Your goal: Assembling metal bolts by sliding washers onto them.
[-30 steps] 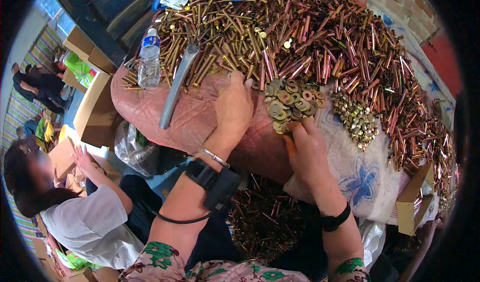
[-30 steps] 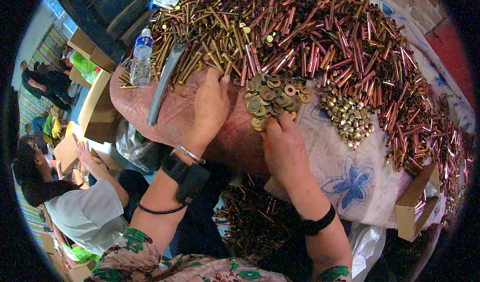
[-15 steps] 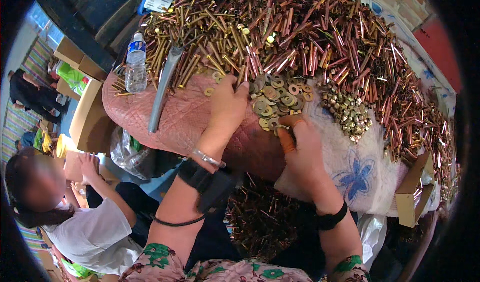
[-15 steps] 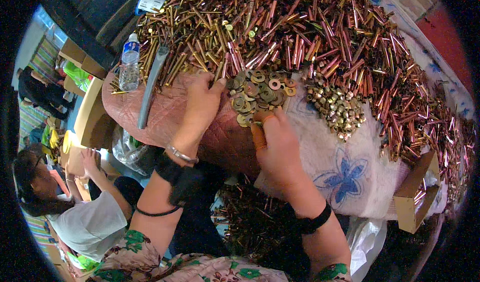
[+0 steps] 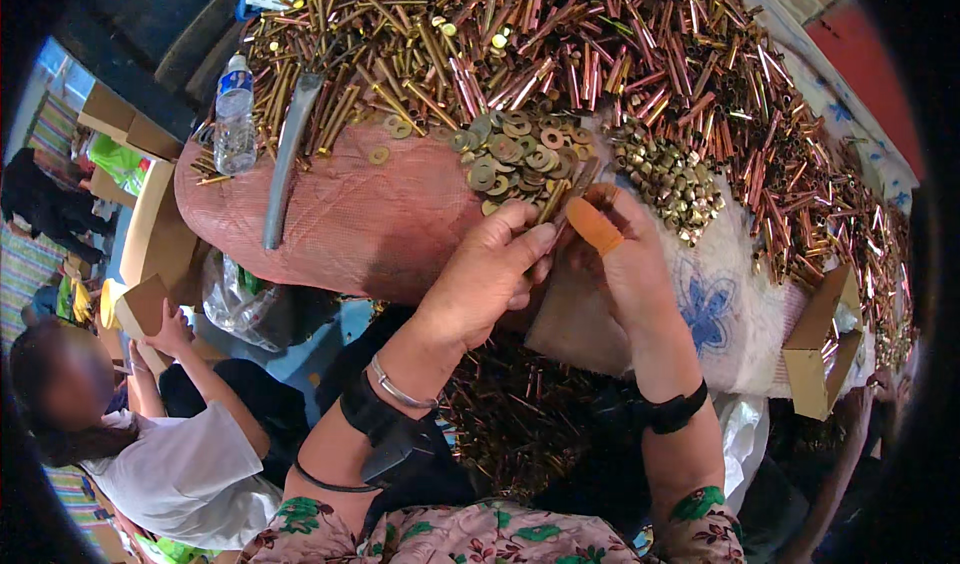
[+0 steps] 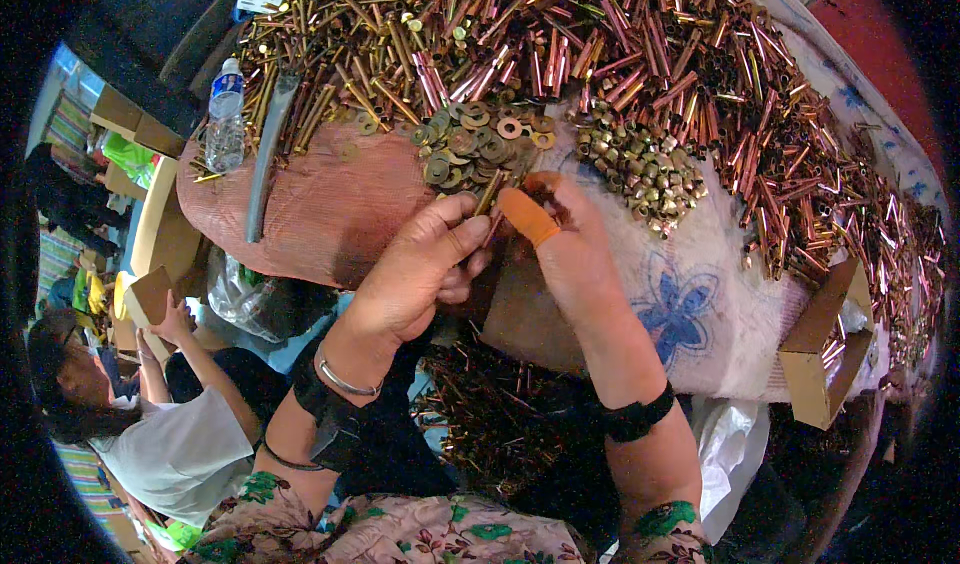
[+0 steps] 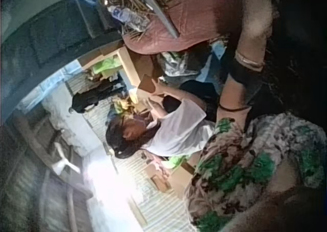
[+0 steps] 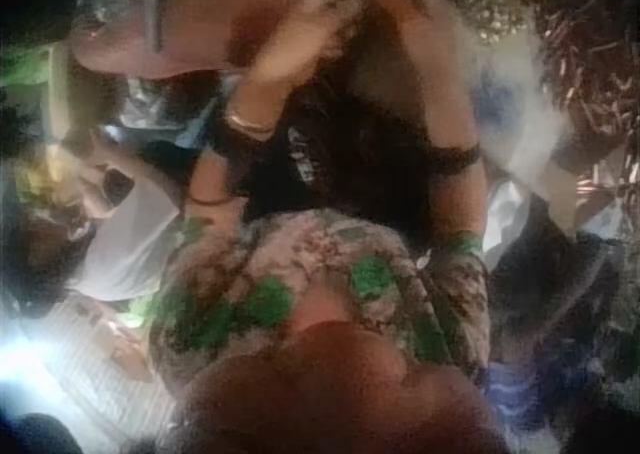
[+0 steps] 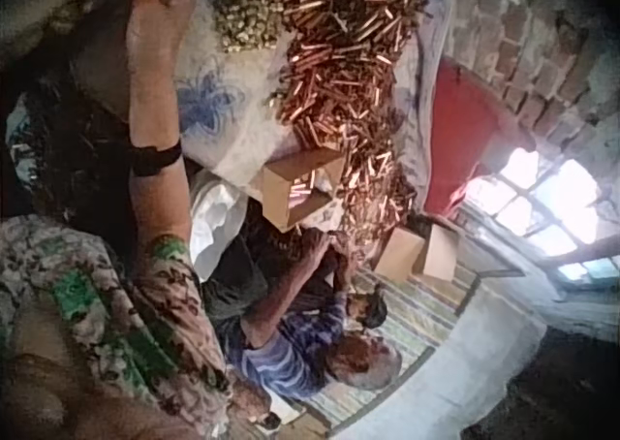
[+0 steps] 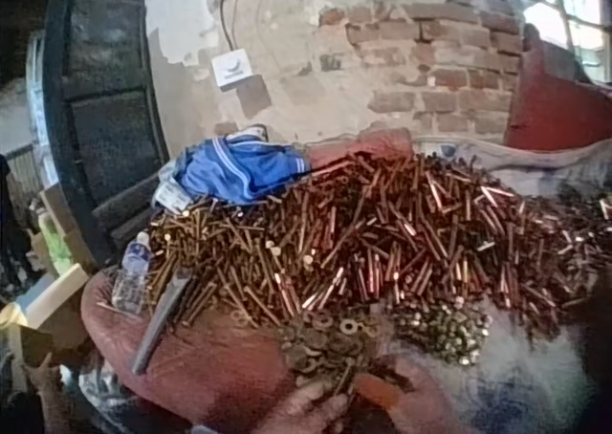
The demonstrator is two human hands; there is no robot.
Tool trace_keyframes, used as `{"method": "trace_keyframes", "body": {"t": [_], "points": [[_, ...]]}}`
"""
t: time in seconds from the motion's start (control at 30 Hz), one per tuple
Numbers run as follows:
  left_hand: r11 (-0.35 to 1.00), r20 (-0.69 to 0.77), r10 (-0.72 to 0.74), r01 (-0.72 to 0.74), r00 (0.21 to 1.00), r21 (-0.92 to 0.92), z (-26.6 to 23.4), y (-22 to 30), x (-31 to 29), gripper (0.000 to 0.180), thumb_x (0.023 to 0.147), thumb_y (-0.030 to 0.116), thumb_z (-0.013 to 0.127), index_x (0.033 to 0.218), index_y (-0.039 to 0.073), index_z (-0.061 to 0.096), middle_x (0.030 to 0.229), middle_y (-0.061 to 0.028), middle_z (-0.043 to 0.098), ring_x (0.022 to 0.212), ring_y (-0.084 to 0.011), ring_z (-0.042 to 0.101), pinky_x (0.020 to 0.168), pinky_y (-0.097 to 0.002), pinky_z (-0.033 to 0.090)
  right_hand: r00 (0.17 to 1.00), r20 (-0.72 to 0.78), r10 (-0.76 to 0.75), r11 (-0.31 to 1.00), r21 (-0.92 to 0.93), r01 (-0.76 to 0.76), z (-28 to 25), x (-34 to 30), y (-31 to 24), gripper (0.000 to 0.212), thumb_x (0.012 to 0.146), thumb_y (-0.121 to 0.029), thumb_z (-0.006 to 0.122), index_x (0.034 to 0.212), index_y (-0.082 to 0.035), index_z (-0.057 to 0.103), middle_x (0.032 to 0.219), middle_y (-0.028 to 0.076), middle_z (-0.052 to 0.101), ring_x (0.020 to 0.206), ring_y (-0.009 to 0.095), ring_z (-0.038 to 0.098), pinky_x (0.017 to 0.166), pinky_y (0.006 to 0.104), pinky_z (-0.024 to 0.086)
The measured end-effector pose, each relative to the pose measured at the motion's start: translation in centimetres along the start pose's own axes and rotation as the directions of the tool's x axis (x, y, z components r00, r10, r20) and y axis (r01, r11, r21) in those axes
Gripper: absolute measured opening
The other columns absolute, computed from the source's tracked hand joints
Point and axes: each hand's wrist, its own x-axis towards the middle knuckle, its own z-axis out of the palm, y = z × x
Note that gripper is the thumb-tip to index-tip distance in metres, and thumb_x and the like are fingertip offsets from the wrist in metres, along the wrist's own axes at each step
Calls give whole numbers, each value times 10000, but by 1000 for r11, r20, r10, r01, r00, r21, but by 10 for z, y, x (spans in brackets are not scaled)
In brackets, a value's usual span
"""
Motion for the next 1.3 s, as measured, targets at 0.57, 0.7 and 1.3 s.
{"method": "trace_keyframes", "body": {"t": [0.57,0.7,1.3], "points": [[953,15,117,-117,993,281,16,-20,-3,267,928,151,405,1166,87,507,652,24,500,514,-18,382,458,-153,302,981,-10,-194,847,503,172,-40,2,-6,213,894,-95,428,1089,-29,480,1019,117,581,878,264,607,740,394,522],[878,-14,180,-155,983,452,17,-21,-4,270,921,131,417,1170,73,506,643,33,482,521,-25,386,462,-166,308,979,-24,-202,898,394,195,-37,1,-3,235,887,-86,439,1110,-24,476,1010,113,583,873,255,609,748,388,518],[860,-88,330,-261,940,438,28,-32,-11,236,894,171,483,1044,-10,505,750,-118,584,676,-216,565,630,-337,443,976,-166,-143,971,168,171,-22,-19,-7,215,834,-99,585,1036,-39,541,875,35,592,721,143,589,646,266,502]]}}
